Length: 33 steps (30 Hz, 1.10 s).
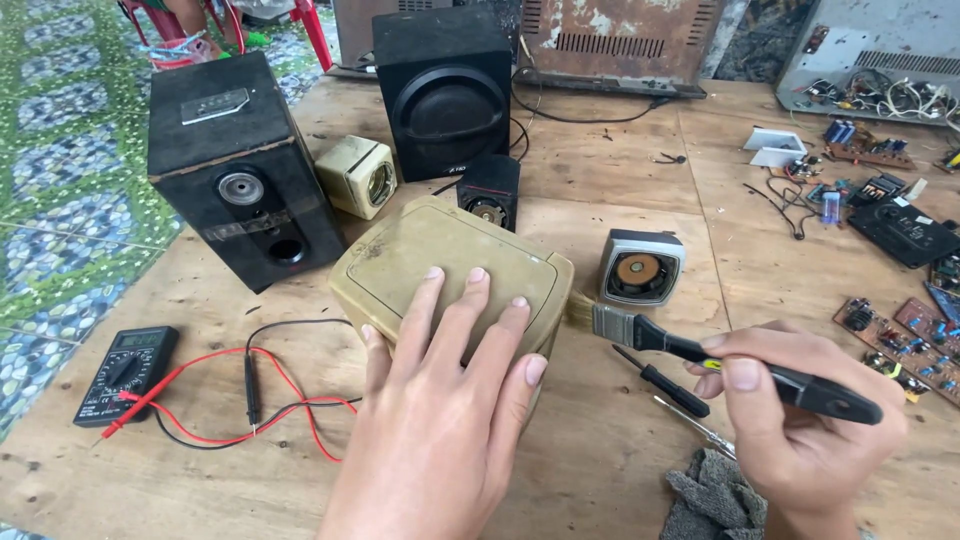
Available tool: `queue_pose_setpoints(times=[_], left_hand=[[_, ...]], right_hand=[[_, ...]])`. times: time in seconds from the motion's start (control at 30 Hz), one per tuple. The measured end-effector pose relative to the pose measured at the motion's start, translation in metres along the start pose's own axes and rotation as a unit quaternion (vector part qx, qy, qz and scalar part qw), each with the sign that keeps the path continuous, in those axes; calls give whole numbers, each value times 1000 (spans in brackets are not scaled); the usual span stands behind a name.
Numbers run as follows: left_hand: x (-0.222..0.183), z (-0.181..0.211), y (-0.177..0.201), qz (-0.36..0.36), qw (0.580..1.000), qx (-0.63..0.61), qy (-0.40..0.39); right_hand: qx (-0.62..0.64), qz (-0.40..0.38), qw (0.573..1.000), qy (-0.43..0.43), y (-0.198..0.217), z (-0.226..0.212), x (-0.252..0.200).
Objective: Brushing dust off the surface and crevices of a speaker housing using a paintbrush.
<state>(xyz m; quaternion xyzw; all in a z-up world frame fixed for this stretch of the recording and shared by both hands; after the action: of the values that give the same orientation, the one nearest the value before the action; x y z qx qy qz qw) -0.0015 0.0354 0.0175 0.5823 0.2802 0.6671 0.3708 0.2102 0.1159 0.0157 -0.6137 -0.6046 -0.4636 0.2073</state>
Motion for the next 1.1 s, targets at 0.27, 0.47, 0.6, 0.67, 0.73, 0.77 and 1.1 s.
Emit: queue_pose_setpoints(times=[0.27, 0.47, 0.6, 0.67, 0.73, 0.77, 1.1], left_hand=[[2, 0, 4, -11, 1000, -19, -1], [3, 0, 3, 2, 1000, 10, 4], [3, 1, 5, 4, 1000, 24, 1], [3, 2, 5, 5, 1000, 29, -2], [3, 2, 6, 2, 1000, 26, -1], [3, 2, 6, 1, 1000, 26, -2], [4, 2, 8, -6, 1000, 20, 1]], right_hand=[[24, 9, 1000, -2, -1, 1, -1], [-31, -55, 998, 17, -13, -6, 4], [-2, -28, 1000, -8, -11, -7, 4], [-6, -58, 998, -14, -13, -5, 5], [-42, -51, 998, 10, -13, -5, 5], [-42, -50, 998, 8, -13, -7, 4], [-59, -3, 998, -8, -10, -10, 2]])
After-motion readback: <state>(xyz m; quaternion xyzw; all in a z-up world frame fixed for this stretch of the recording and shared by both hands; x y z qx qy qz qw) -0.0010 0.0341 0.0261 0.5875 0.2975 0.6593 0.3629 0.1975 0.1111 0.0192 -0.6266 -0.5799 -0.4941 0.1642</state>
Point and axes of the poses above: each hand's wrist, its own x-axis towards the middle knuckle, its own y-axis out of the back of the hand, z = x × y, the point moved 4 cm from there along x, towards the middle knuckle, and after that the axes turned 2 degrees about z, right-handed, at the moved point
